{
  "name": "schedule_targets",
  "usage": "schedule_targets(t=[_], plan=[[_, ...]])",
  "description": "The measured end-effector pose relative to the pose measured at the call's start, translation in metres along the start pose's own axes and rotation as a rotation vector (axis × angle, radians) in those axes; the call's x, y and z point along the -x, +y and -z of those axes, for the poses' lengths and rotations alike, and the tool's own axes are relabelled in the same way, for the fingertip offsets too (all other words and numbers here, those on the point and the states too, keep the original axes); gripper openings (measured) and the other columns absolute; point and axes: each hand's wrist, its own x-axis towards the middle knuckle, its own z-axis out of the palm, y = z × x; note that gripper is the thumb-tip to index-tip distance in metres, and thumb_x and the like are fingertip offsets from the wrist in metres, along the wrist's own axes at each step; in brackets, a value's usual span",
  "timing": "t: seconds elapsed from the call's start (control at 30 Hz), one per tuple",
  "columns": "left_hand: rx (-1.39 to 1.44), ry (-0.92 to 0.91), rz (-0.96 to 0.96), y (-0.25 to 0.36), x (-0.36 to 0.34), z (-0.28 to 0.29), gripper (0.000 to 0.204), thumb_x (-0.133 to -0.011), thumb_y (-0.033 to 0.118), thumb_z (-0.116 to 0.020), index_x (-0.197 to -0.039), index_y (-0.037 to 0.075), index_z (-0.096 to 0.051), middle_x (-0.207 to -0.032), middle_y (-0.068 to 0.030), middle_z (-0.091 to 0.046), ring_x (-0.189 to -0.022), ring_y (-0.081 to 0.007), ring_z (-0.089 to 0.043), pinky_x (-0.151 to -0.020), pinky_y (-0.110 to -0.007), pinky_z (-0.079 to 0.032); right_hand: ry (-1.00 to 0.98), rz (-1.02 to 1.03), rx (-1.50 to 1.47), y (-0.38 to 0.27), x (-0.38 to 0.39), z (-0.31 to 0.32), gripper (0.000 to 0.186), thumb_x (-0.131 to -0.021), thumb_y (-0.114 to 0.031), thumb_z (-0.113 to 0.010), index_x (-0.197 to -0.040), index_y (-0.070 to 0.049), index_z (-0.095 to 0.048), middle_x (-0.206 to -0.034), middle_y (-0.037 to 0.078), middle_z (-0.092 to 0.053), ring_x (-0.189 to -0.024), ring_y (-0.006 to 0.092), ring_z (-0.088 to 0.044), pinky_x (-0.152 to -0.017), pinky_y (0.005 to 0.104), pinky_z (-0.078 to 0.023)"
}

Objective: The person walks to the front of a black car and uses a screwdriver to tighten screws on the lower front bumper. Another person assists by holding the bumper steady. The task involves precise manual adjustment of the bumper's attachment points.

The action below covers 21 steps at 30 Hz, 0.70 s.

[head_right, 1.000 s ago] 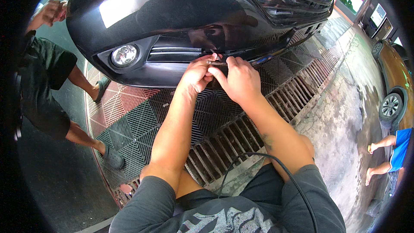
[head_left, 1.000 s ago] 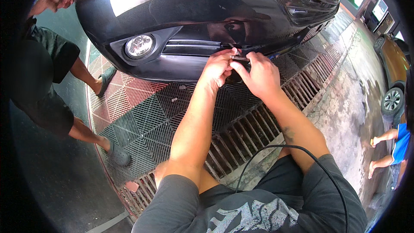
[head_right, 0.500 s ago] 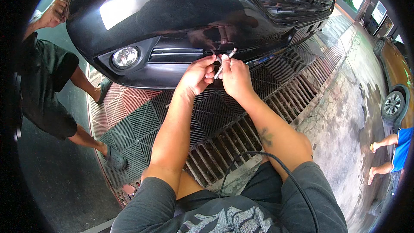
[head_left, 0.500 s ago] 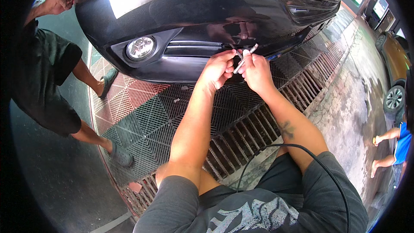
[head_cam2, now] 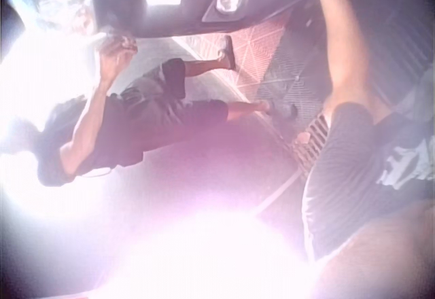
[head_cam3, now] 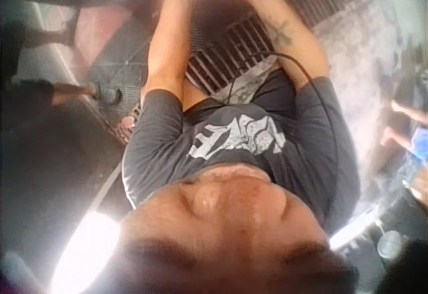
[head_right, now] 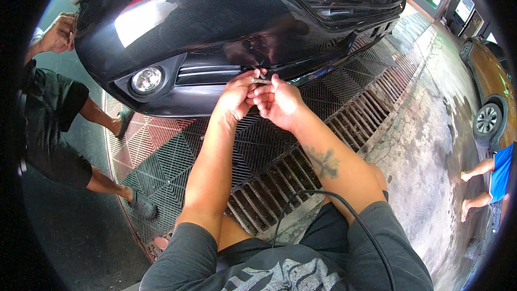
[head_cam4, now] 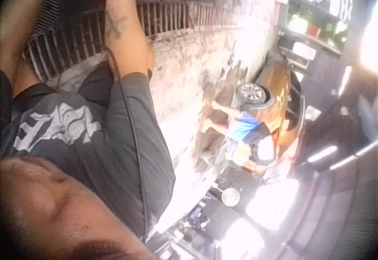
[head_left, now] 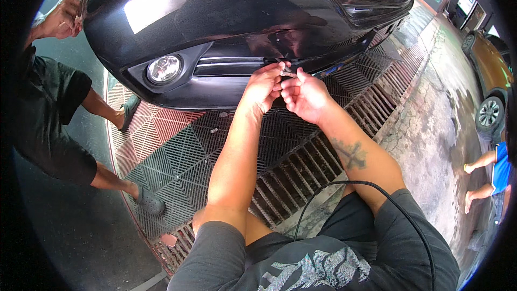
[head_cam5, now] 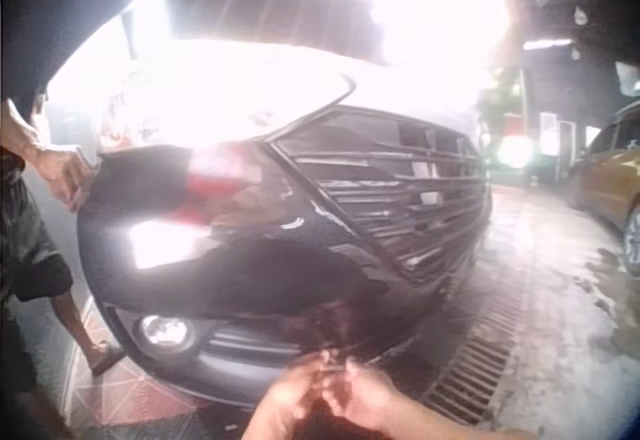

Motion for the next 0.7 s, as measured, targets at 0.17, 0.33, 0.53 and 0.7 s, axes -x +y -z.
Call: schedule_targets(t=[0.17,0.33,0.53,0.7], plan=[[0.015,0.055,0.008,-0.001,0.001,-0.002,0.017,-0.106,0.018,-0.061,-0.116,0.010,-0.073,-0.067,0.0107,-0.042,-0.056,-0.0033,-0.034,-0.048,-0.021,-0.026,0.391,0.800,1.418,-0.008,0.026,0.012,0.058,-0.107,-0.050,-0.051,-0.084,0.000,-0.069,-0.071,0.020,-0.071,-0.071,0.0401,-0.073,-0.071,0.0498,-0.058],[0.025,0.053,-0.019,0.000,-0.001,0.000,0.019,-0.106,0.022,-0.064,-0.114,0.007,-0.073,-0.068,0.0106,-0.043,-0.056,-0.0023,-0.033,-0.046,-0.021,-0.024,0.454,1.056,1.582,-0.004,0.026,0.005,0.055,-0.105,-0.050,-0.055,-0.089,0.001,-0.067,-0.083,0.023,-0.072,-0.078,0.0431,-0.073,-0.073,0.0510,-0.059],[0.014,0.045,-0.006,-0.002,0.003,-0.003,0.017,-0.107,0.022,-0.061,-0.113,0.009,-0.070,-0.068,0.0098,-0.043,-0.056,-0.0038,-0.032,-0.050,-0.021,-0.027,0.395,0.838,1.631,-0.003,0.017,-0.009,0.051,-0.110,-0.041,-0.048,-0.088,0.001,-0.067,-0.085,0.026,-0.072,-0.080,0.0452,-0.072,-0.073,0.0545,-0.058],[-0.010,-0.031,0.010,0.003,0.008,-0.001,0.014,-0.108,0.025,-0.062,-0.106,0.012,-0.067,-0.066,0.0098,-0.038,-0.056,-0.0047,-0.031,-0.050,-0.022,-0.026,0.345,0.946,1.368,0.003,-0.005,-0.001,0.060,-0.112,-0.036,-0.043,-0.074,0.003,-0.068,-0.074,0.027,-0.070,-0.072,0.0458,-0.070,-0.072,0.0553,-0.057]])
